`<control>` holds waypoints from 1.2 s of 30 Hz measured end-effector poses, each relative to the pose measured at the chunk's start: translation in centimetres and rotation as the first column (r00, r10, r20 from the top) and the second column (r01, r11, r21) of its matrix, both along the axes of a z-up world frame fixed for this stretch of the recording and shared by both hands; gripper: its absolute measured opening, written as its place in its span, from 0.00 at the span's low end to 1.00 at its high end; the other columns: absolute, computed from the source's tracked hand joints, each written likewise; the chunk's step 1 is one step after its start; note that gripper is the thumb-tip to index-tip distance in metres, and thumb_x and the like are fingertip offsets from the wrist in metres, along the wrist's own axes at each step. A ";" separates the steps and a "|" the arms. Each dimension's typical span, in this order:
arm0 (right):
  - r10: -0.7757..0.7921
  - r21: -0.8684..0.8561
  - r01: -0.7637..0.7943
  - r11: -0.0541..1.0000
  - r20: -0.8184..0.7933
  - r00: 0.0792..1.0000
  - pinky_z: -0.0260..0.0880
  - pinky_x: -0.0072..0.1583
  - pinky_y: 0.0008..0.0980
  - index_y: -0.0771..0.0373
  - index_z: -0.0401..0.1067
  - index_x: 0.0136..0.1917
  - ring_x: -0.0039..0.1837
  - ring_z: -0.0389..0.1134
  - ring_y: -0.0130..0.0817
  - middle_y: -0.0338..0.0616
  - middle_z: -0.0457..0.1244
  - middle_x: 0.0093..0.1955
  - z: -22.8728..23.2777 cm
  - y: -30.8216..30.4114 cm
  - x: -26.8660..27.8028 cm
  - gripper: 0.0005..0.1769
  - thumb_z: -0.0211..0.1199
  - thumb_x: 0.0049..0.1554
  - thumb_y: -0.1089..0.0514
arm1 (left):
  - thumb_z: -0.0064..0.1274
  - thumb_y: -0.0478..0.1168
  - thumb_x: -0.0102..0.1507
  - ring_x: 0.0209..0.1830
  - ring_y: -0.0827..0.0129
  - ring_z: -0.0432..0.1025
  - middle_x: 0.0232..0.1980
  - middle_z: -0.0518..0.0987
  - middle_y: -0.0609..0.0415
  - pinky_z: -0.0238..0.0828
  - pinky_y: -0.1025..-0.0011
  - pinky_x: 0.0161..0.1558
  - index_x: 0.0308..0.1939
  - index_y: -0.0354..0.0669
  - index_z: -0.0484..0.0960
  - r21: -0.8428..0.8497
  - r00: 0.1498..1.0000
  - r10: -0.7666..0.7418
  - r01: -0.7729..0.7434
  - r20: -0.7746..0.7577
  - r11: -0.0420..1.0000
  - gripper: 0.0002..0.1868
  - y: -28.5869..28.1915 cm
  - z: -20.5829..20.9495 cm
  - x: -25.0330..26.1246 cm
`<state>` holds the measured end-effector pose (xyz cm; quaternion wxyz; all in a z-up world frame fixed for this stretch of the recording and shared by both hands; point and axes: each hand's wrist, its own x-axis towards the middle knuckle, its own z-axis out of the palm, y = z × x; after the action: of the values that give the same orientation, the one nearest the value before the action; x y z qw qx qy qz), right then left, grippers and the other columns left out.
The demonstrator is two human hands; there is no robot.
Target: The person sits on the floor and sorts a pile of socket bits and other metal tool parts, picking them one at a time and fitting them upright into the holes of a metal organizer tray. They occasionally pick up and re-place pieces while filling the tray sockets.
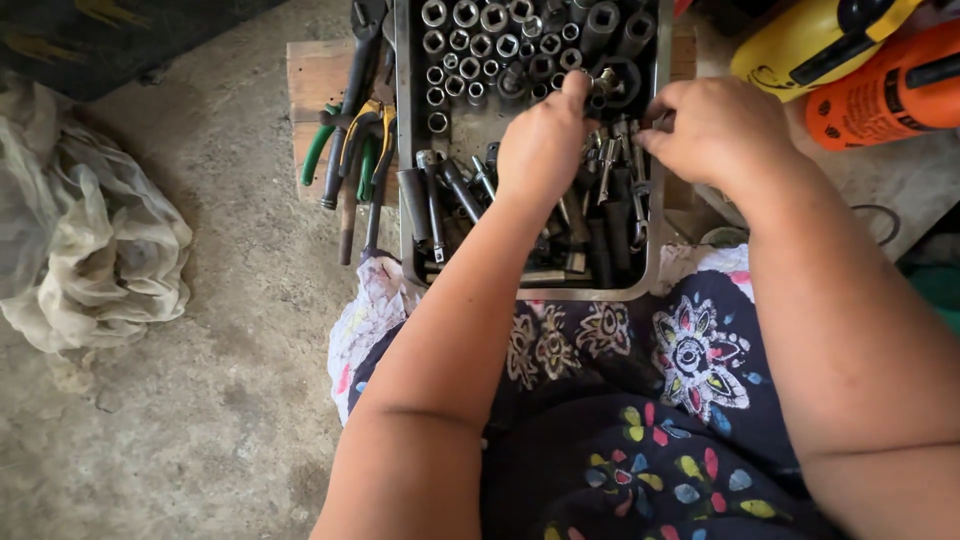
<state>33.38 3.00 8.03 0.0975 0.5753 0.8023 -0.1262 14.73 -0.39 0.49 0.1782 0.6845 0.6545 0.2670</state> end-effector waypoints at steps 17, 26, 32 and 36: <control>0.191 -0.189 -0.198 0.962 -0.056 0.980 0.69 0.62 0.50 0.52 0.76 0.63 0.64 0.69 0.50 0.47 0.69 0.62 0.1 -1.1 -2.4 0.23 0.68 0.55 0.47 | 0.45 0.31 0.63 0.58 0.58 0.72 0.54 0.81 0.56 0.46 0.43 0.73 0.55 0.54 0.83 -0.301 0.856 -0.337 0.227 -0.392 0.926 0.20 -0.7 1.0 -4.3; -0.138 -0.373 0.075 0.925 -0.146 0.980 0.68 0.45 0.41 0.52 0.73 0.66 0.42 0.70 0.38 0.47 0.70 0.41 2.9 -0.6 -3.2 0.20 0.62 0.63 0.44 | 0.52 0.39 0.64 0.58 0.55 0.75 0.58 0.81 0.48 0.68 0.57 0.64 0.59 0.45 0.80 -0.153 0.923 -0.356 0.376 0.145 0.914 0.19 0.3 1.7 -4.8; -0.156 -0.148 0.092 0.985 -0.516 0.842 0.61 0.37 0.32 0.58 0.79 0.58 0.34 0.64 0.28 0.38 0.67 0.37 2.5 0.9 0.9 0.12 0.67 0.65 0.51 | 0.44 0.37 0.66 0.51 0.59 0.76 0.51 0.81 0.50 0.71 0.58 0.55 0.62 0.51 0.79 -0.278 0.941 -0.335 0.308 -0.053 0.910 0.20 0.0 0.7 -3.2; -0.165 -0.112 0.123 0.986 -0.563 0.810 0.63 0.37 0.29 0.60 0.78 0.57 0.36 0.66 0.25 0.37 0.68 0.38 1.6 1.2 1.8 0.11 0.67 0.66 0.52 | 0.39 0.35 0.66 0.50 0.63 0.73 0.54 0.79 0.59 0.68 0.57 0.49 0.61 0.57 0.80 -0.212 0.873 -0.365 0.309 -0.323 0.927 0.22 -0.8 -0.3 -2.5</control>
<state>35.18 4.19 9.60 -0.1364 0.5663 0.7439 -0.3274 12.26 -1.23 0.18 0.1526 0.8093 0.5648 0.0522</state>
